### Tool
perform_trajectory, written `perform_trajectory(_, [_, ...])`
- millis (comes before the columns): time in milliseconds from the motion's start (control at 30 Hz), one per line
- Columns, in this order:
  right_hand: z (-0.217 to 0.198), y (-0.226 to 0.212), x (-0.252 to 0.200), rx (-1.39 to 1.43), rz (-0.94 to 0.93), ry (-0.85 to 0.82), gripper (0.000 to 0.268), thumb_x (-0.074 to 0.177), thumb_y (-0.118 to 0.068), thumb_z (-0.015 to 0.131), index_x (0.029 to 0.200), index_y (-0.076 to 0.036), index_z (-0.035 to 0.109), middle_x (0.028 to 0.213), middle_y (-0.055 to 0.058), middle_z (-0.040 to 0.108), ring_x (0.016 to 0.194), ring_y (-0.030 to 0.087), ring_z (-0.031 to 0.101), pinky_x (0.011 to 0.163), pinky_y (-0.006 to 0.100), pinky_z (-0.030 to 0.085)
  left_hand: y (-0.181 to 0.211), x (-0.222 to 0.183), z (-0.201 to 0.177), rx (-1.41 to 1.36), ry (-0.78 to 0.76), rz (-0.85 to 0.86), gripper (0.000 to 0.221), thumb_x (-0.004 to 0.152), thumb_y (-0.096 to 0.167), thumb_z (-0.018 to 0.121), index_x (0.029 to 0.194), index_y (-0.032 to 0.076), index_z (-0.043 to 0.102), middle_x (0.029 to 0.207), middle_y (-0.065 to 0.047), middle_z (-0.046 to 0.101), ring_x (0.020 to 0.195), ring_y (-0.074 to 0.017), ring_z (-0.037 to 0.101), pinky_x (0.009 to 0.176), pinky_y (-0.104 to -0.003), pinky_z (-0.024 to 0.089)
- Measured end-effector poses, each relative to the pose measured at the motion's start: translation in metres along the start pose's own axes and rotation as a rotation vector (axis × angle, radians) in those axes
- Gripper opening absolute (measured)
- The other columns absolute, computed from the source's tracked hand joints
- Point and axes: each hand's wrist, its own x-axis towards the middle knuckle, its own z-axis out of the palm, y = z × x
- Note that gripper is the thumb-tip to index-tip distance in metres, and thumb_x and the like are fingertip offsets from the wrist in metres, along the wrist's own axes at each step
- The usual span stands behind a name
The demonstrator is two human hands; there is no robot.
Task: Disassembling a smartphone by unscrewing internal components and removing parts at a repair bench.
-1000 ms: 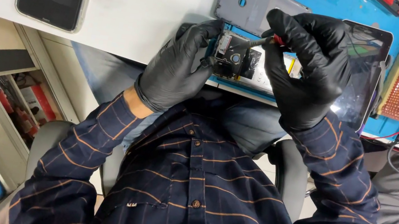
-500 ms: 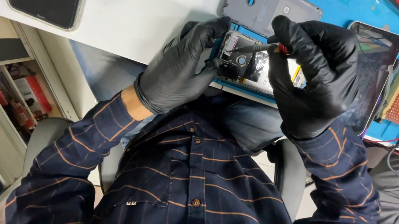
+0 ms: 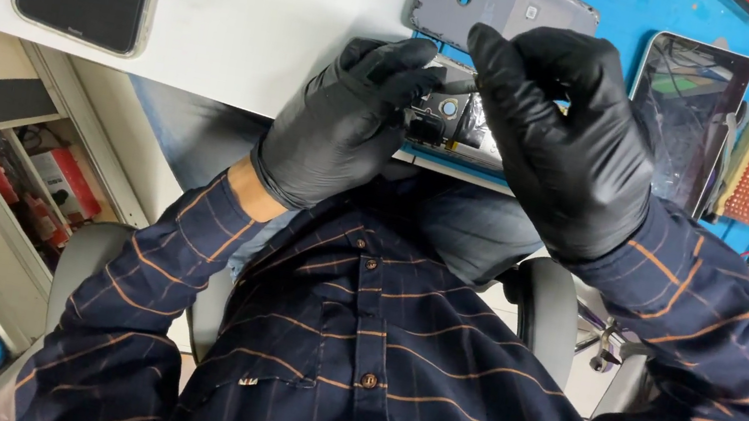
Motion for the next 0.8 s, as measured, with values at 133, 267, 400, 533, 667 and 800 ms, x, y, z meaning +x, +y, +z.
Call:
perform_trajectory(133, [0.000,0.004,0.002,0.182,0.181,-0.120,0.022,0.123,-0.015,0.074,0.131,-0.002,0.058,0.115,0.012,0.063,0.096,0.028,0.071,0.082,0.043,0.056,0.002,0.004,-0.004,-0.011,0.005,0.014,0.065,0.095,-0.010,0.069,0.154,0.015,0.062,0.155,-0.011,0.061,0.143,-0.0403,0.059,0.126,-0.053,0.052])
perform_trajectory(267, [-0.004,0.009,0.001,0.109,0.079,-0.159,0.026,0.123,-0.009,0.075,0.143,-0.001,0.060,0.119,0.010,0.058,0.097,0.026,0.067,0.082,0.041,0.054,0.000,0.001,0.000,-0.045,0.002,-0.031,0.057,0.099,-0.006,0.067,0.154,0.010,0.063,0.158,-0.013,0.060,0.147,-0.0400,0.057,0.128,-0.053,0.051])
perform_trajectory(400, [0.005,0.021,0.014,-0.206,-0.198,-0.326,0.032,0.121,-0.027,0.070,0.148,-0.010,0.065,0.107,0.011,0.059,0.073,0.029,0.062,0.055,0.042,0.051,-0.004,-0.001,0.004,0.036,0.018,0.032,0.061,0.095,-0.008,0.067,0.153,0.008,0.060,0.156,-0.018,0.061,0.141,-0.0450,0.060,0.122,-0.055,0.053])
perform_trajectory(533, [0.008,0.058,0.014,-0.536,-0.454,-0.213,0.060,0.131,-0.048,0.070,0.177,-0.020,0.042,0.100,-0.006,0.077,0.074,0.028,0.074,0.061,0.043,0.049,0.002,0.002,0.000,0.024,-0.014,-0.058,0.075,0.091,-0.006,0.065,0.162,0.010,0.050,0.160,-0.016,0.061,0.141,-0.0399,0.059,0.124,-0.051,0.051])
perform_trajectory(667, [-0.006,0.029,0.042,-0.363,-0.374,-0.350,0.059,0.117,-0.024,0.073,0.171,-0.018,0.049,0.094,0.004,0.076,0.071,0.036,0.070,0.059,0.046,0.051,-0.001,0.003,0.003,0.055,-0.015,-0.096,0.070,0.092,-0.004,0.066,0.160,0.009,0.051,0.158,-0.019,0.061,0.140,-0.0422,0.059,0.124,-0.052,0.051])
perform_trajectory(800, [-0.003,0.033,0.047,-0.439,-0.489,-0.329,0.030,0.118,-0.030,0.076,0.137,-0.012,0.062,0.097,0.005,0.062,0.079,0.031,0.065,0.063,0.044,0.052,-0.003,0.002,0.002,0.045,-0.014,-0.041,0.068,0.091,-0.005,0.064,0.157,0.003,0.051,0.157,-0.022,0.061,0.135,-0.0456,0.060,0.121,-0.053,0.050])
